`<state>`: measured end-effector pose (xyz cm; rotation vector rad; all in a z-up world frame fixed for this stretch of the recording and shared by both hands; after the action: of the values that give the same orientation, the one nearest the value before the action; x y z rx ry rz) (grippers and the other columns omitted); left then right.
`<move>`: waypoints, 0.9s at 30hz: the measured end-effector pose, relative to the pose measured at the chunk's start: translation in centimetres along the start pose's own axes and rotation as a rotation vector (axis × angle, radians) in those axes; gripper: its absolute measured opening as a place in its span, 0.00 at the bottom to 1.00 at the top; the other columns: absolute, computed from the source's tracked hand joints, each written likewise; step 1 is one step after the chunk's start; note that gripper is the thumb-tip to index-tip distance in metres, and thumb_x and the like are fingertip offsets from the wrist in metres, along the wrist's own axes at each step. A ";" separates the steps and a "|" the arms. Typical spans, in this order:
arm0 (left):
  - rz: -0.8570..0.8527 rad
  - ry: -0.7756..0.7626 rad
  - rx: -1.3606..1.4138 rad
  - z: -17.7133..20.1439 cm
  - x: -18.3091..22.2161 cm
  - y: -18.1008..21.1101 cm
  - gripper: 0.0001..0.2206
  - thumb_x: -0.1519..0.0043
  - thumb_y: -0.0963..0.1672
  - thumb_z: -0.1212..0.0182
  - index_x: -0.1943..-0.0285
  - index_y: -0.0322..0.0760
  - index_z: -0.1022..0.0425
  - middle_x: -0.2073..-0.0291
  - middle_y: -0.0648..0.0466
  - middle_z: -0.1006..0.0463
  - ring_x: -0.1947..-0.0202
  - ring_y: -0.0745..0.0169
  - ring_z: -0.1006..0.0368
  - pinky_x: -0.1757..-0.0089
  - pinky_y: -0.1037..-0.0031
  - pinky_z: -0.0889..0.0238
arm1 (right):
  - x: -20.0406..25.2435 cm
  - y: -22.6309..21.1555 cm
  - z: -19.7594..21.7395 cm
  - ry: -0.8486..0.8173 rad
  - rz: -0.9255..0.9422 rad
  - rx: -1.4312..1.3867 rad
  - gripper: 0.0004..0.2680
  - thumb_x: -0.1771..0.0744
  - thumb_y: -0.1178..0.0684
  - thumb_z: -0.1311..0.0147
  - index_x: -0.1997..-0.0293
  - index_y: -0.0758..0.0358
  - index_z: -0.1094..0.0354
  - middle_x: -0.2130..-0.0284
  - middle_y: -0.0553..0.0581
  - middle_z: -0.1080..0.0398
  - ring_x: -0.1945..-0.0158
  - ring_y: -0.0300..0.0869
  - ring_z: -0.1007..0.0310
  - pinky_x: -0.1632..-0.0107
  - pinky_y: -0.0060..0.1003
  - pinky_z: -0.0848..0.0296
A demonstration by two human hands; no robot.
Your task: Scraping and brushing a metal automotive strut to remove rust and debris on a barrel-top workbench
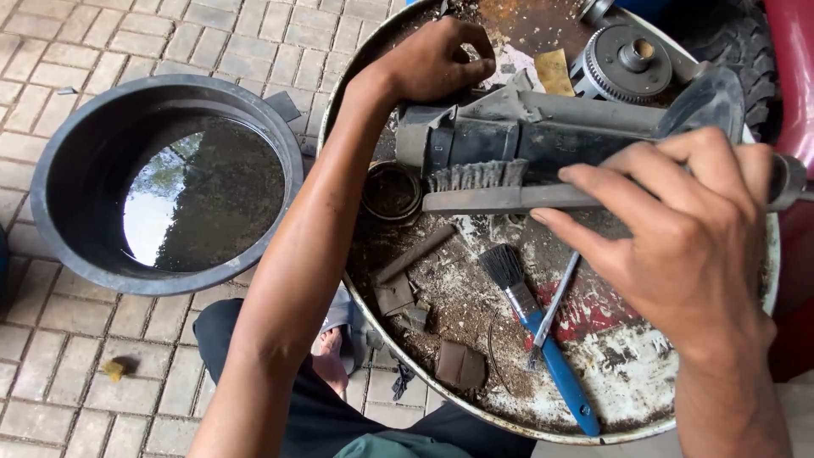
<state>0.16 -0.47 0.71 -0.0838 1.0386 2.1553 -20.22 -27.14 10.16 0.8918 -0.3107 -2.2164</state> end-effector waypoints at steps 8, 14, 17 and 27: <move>-0.004 0.104 0.004 0.1 0.3 0.3 0.07 0.32 0.45 0.40 0.54 0.38 0.21 0.67 0.53 0.16 0.68 0.66 0.21 0.67 0.72 0.32 | -0.6 1.8 0.1 -0.036 0.002 -0.634 0.15 0.37 0.58 0.23 0.49 0.74 0.24 0.58 0.66 0.20 0.55 0.50 0.20 0.47 0.43 0.22; -0.035 0.228 0.029 0.3 1.2 -0.6 0.11 0.26 0.48 0.45 0.53 0.38 0.24 0.60 0.54 0.21 0.64 0.64 0.26 0.63 0.70 0.34 | 0.1 2.6 -1.5 0.272 -0.314 -1.249 0.20 0.32 0.63 0.35 0.38 0.76 0.46 0.57 0.74 0.29 0.52 0.56 0.21 0.49 0.43 0.19; -0.060 0.235 0.200 1.0 2.9 2.3 0.16 0.26 0.49 0.50 0.44 0.31 0.29 0.48 0.44 0.20 0.45 0.54 0.24 0.48 0.67 0.30 | 2.2 5.3 -4.3 0.518 -0.526 -1.429 0.12 0.21 0.47 0.52 0.33 0.57 0.50 0.52 0.69 0.43 0.56 0.54 0.38 0.47 0.49 0.30; 0.117 0.326 0.119 1.2 10.1 10.0 0.30 0.29 0.58 0.66 0.54 0.33 0.23 0.55 0.49 0.17 0.55 0.61 0.23 0.53 0.69 0.33 | 11.7 20.6 -11.4 0.337 -0.675 -1.471 0.13 0.24 0.35 0.56 0.45 0.51 0.48 0.61 0.47 0.50 0.68 0.30 0.55 0.66 0.22 0.46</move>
<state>-13.30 2.26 4.51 -0.3346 1.3856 2.2259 -7.36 -49.55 5.24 0.4535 1.7567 -1.9722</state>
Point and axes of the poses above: each hand's wrist, its own x-axis away from the middle knuckle, its own z-axis out of the back of the hand, y = z × x, the point moved 1 cm from there along -x, towards the middle knuckle
